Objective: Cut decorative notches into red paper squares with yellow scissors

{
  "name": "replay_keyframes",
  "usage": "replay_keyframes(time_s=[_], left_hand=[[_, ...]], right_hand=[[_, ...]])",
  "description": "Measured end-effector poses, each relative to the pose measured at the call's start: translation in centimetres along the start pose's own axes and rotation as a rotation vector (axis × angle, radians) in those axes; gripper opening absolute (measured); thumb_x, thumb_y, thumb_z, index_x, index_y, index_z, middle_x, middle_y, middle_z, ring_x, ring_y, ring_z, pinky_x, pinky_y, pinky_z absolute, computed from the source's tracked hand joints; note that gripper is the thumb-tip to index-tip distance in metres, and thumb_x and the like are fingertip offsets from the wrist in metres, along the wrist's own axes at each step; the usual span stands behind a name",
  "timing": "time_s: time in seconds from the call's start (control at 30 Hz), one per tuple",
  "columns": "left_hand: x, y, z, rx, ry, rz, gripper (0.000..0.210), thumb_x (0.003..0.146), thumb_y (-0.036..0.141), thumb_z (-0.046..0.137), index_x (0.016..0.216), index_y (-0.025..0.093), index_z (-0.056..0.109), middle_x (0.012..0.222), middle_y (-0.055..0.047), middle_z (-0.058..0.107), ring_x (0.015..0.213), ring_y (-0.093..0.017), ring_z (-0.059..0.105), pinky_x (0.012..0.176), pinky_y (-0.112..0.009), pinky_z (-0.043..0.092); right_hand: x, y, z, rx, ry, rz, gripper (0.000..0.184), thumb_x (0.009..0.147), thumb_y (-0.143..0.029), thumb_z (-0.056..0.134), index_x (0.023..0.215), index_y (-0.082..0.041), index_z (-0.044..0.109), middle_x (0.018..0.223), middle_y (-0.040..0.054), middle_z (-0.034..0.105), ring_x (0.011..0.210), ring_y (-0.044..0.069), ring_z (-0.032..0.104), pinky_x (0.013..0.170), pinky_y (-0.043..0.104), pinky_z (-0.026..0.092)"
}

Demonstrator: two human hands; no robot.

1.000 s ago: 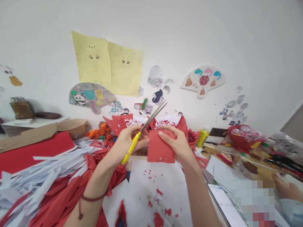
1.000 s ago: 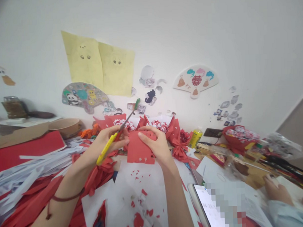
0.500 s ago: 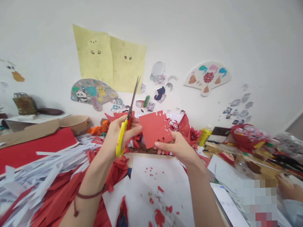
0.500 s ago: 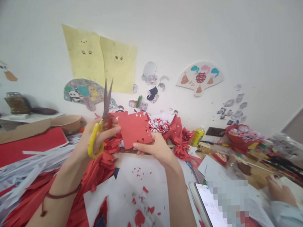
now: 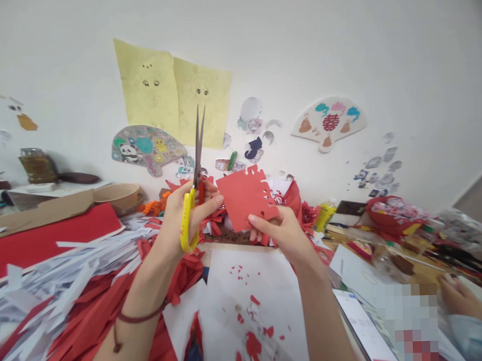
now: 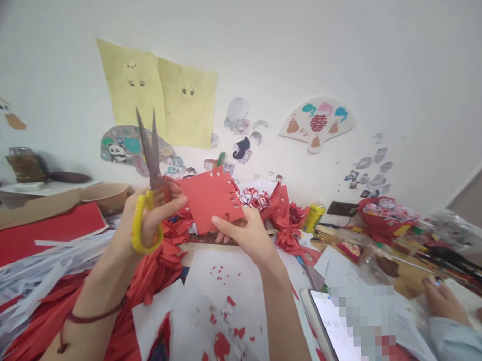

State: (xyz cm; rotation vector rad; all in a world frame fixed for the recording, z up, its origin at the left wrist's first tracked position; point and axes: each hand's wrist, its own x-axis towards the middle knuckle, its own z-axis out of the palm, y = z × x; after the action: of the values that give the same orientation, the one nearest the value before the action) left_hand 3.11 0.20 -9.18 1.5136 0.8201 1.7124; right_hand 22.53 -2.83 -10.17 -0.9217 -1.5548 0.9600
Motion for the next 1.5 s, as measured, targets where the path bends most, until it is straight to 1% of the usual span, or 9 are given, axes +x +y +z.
replay_keyframes(time_s=[0.2,0.37,0.47,0.57,0.73,0.93,1.03,1.2,1.5], left_hand=[[-0.4,0.1,0.2,0.031,-0.034,0.007,0.028,0.067,0.035,0.076,0.085,0.018,0.062,0.078,0.001,0.061,0.072,-0.012,0.058,0.065,-0.024,0.046],[-0.9,1.0,0.6,0.142,0.021,0.114,0.024,0.073,0.036,0.073,0.082,0.018,0.06,0.08,0.0,0.06,0.071,-0.011,0.056,0.063,-0.022,0.044],[-1.6,1.7,1.0,0.114,-0.12,0.124,0.021,0.076,0.036,0.07,0.08,0.018,0.059,0.08,-0.001,0.061,0.07,-0.012,0.056,0.062,-0.023,0.045],[-2.2,2.0,1.5,0.149,-0.238,0.11,0.017,0.078,0.034,0.067,0.084,0.018,0.062,0.081,-0.002,0.064,0.071,-0.013,0.058,0.064,-0.023,0.047],[-2.6,1.4,2.0,0.195,-0.194,0.112,0.023,0.075,0.032,0.07,0.094,0.02,0.063,0.089,-0.002,0.068,0.076,-0.015,0.061,0.067,-0.024,0.048],[-2.4,1.0,2.1,0.192,-0.196,0.093,0.023,0.074,0.034,0.07,0.09,0.021,0.058,0.073,0.003,0.061,0.062,-0.011,0.054,0.057,-0.021,0.044],[-2.3,0.7,2.5,0.171,-0.156,0.12,0.025,0.073,0.035,0.071,0.088,0.02,0.058,0.069,0.004,0.057,0.06,-0.01,0.05,0.055,-0.021,0.042],[-2.4,0.6,2.7,0.176,-0.08,0.138,0.023,0.073,0.033,0.07,0.085,0.019,0.058,0.078,0.001,0.059,0.067,-0.011,0.052,0.062,-0.021,0.043],[-2.7,1.0,2.5,0.144,-0.131,0.084,0.021,0.073,0.031,0.07,0.083,0.02,0.056,0.079,0.002,0.058,0.069,-0.011,0.052,0.062,-0.021,0.043]], right_hand=[[0.2,0.2,0.3,0.004,0.125,-0.065,0.025,0.077,-0.04,0.071,0.07,-0.016,0.065,0.055,-0.0001,0.062,0.053,0.012,0.054,0.052,0.024,0.043],[0.7,1.2,0.5,0.109,0.411,-0.171,0.026,0.073,-0.038,0.076,0.064,-0.017,0.062,0.056,-0.0031,0.058,0.05,0.009,0.046,0.049,0.023,0.037],[0.8,1.3,0.9,0.163,0.482,-0.2,0.029,0.075,-0.038,0.074,0.061,-0.017,0.06,0.055,-0.002,0.058,0.049,0.008,0.046,0.05,0.024,0.037],[0.6,0.8,1.6,0.204,0.474,-0.22,0.029,0.078,-0.037,0.072,0.06,-0.017,0.059,0.054,-0.0016,0.058,0.048,0.009,0.046,0.052,0.025,0.039],[0.2,0.1,2.6,0.314,0.388,-0.182,0.029,0.079,-0.036,0.07,0.061,-0.017,0.057,0.053,-0.0017,0.056,0.046,0.008,0.044,0.047,0.023,0.034],[0.1,0.3,3.7,0.407,0.379,-0.193,0.025,0.078,-0.034,0.072,0.063,-0.017,0.06,0.053,-0.0018,0.056,0.049,0.008,0.045,0.048,0.023,0.035],[0.1,0.5,4.0,0.365,0.432,-0.206,0.025,0.076,-0.034,0.074,0.063,-0.018,0.06,0.054,-0.0024,0.055,0.049,0.008,0.044,0.048,0.023,0.035],[0.0,0.7,4.0,0.285,0.439,-0.193,0.028,0.076,-0.037,0.073,0.061,-0.017,0.06,0.053,-0.0015,0.056,0.048,0.009,0.045,0.047,0.024,0.037],[-0.2,0.0,3.5,0.178,0.487,-0.238,0.024,0.074,-0.033,0.074,0.061,-0.016,0.063,0.051,-0.0016,0.058,0.047,0.01,0.049,0.046,0.024,0.041]])
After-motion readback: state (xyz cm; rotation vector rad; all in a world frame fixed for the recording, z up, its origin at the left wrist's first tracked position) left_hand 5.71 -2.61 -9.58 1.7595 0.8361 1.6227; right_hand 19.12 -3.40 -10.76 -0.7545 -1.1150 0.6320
